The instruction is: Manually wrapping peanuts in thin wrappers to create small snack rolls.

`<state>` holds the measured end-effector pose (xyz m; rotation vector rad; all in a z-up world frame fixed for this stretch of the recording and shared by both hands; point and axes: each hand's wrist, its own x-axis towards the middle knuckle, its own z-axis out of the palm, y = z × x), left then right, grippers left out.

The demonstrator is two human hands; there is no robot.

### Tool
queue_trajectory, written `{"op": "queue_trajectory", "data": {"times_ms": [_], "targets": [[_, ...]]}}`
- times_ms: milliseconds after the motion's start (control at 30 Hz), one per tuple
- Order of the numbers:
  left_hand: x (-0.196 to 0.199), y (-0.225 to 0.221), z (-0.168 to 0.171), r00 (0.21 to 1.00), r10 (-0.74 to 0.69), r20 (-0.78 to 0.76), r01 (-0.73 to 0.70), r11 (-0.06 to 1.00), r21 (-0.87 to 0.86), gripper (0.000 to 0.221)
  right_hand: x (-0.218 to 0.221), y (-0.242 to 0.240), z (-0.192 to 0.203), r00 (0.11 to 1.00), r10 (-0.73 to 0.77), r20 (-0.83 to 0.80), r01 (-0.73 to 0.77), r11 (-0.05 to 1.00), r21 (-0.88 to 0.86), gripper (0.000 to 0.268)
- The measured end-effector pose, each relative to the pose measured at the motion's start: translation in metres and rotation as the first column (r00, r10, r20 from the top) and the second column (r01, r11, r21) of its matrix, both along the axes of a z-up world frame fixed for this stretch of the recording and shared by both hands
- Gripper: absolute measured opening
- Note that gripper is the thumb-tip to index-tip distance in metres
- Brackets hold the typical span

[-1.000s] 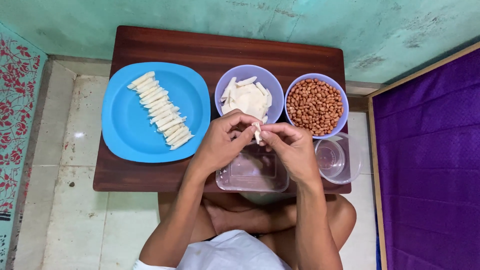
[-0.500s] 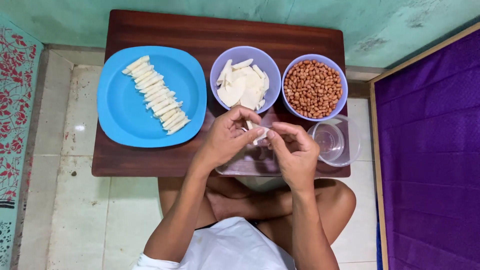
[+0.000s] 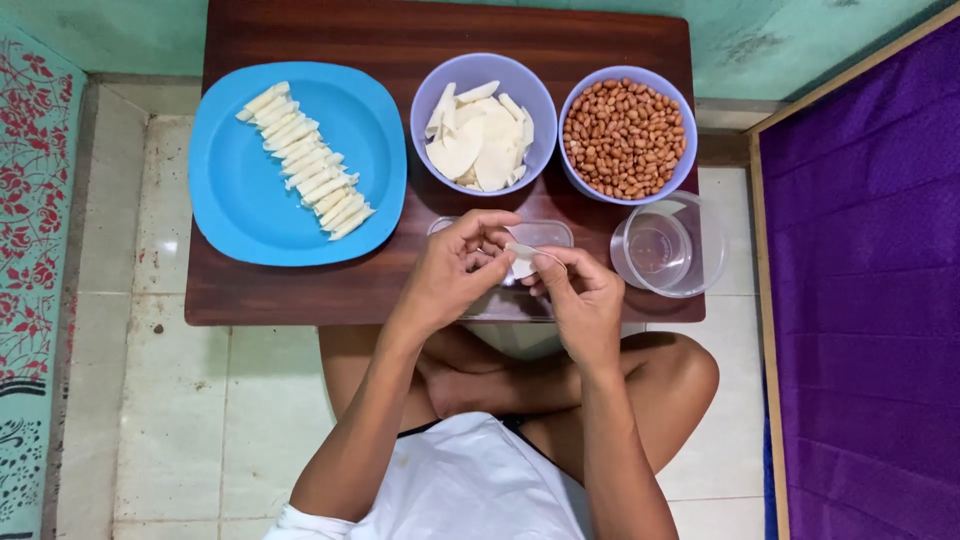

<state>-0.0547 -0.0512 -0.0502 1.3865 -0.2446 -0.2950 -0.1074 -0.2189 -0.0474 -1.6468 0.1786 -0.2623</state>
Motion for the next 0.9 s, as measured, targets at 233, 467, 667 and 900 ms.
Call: {"op": "queue_trajectory", "data": {"times_ms": [233,467,667,900], "targets": [[-0.015,-0.014,-0.016,0.994,0.070,0.080,-0.072,0.997,0.027,0.008,-0.003,0.001,-0.020,0.999,-0.036,-0.024,0.037,0.998,0.053,0.011],[-0.025,-0.011,-0.019,0.998,0.015,0.060,-0.018,0.999,0.050,0.014,-0.002,0.013,-0.017,0.991,-0.118,-0.059,0.126,0.980,0.156,0.021],[-0.025,-0.012,-0.020,0.998,0.029,-0.052,-0.027,0.999,0.030,0.031,0.004,0.015,-0.005,0.992,0.014,0.124,0.021,0.962,-0.272,0.014],[-0.027,-0.003,-0.027,0.998,-0.057,0.002,0.057,0.998,0.001,0.012,0.008,0.000,-0.038,0.983,0.175,0.052,-0.175,0.984,0.004,0.044]]}}
